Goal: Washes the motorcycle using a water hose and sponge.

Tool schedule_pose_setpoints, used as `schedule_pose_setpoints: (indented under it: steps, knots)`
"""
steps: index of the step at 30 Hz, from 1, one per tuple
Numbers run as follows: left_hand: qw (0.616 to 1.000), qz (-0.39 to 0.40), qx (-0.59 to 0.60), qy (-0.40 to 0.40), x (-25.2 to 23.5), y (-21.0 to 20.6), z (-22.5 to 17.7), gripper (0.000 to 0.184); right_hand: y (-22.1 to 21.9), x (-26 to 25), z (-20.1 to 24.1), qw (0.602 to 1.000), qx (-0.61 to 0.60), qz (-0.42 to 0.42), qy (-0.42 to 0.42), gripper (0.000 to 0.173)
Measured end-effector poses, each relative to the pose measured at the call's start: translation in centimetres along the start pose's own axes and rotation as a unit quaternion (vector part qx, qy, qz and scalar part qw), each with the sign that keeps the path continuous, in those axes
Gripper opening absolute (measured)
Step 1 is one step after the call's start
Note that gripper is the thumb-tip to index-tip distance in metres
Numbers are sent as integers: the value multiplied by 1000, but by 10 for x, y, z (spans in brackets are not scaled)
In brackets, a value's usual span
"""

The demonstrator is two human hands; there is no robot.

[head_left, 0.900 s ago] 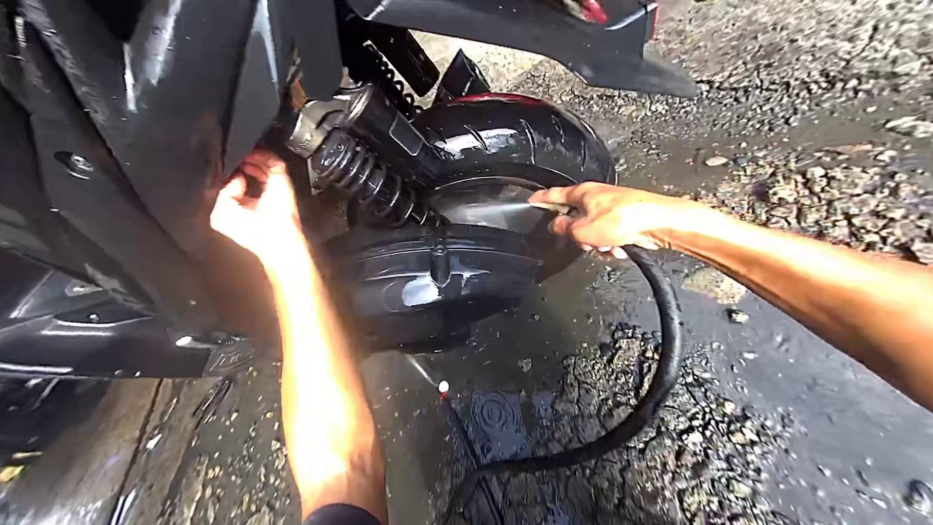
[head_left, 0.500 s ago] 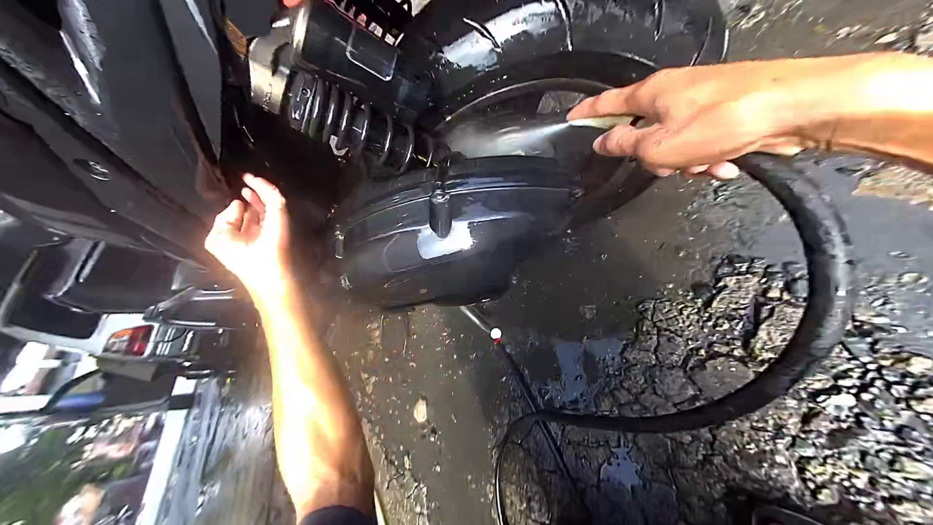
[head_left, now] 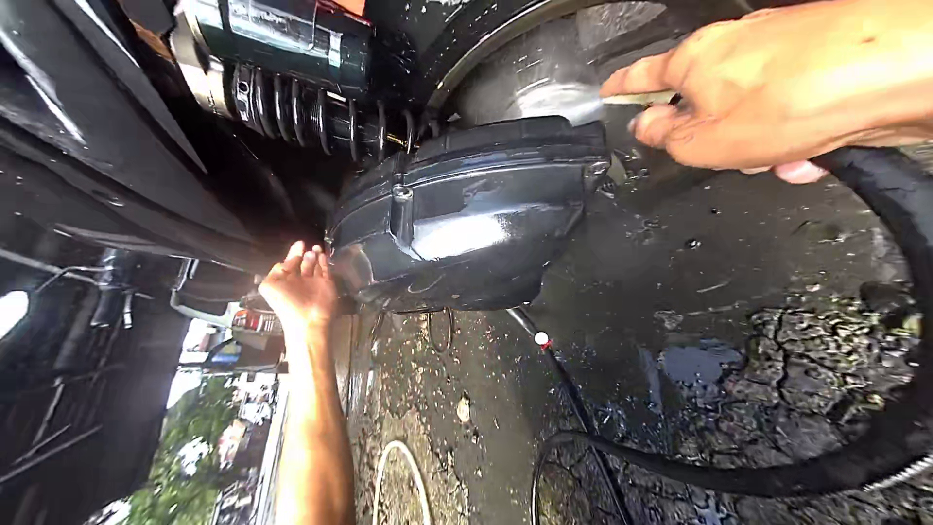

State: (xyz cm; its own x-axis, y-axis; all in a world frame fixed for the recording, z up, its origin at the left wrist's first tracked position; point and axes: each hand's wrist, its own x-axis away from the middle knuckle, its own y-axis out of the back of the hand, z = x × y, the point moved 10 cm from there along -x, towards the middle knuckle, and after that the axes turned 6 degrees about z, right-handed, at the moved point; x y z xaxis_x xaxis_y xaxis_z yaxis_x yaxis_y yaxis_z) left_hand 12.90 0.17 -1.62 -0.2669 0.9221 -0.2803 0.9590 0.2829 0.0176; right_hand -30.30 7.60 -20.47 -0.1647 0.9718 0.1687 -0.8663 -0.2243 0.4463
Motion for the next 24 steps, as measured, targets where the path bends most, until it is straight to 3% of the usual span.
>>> schedule_pose_setpoints:
  steps: [5,11,17,19,21,24]
  knots:
    - [992,-74,-25,-103,11,-2,1,21,6,-10,-27,998,4,-7,63,54]
    - [986,-68,-7,-151,15,5,-1,27,10,-14,-21,996,-8,-66,54,51]
    - [983,-27,-60,-173,9,-4,-2,32,9,-15,12,994,106,-3,19,49]
    - [980,-20,-87,-178,11,-8,-5,34,23,-10,18,995,92,-35,34,34]
    - [981,6,-90,-172,2,-8,-4,34,35,-1,13,996,30,-75,39,30]
    - [979,60,-81,-176,-4,-10,-3,37,38,13,-11,997,34,-72,-3,29]
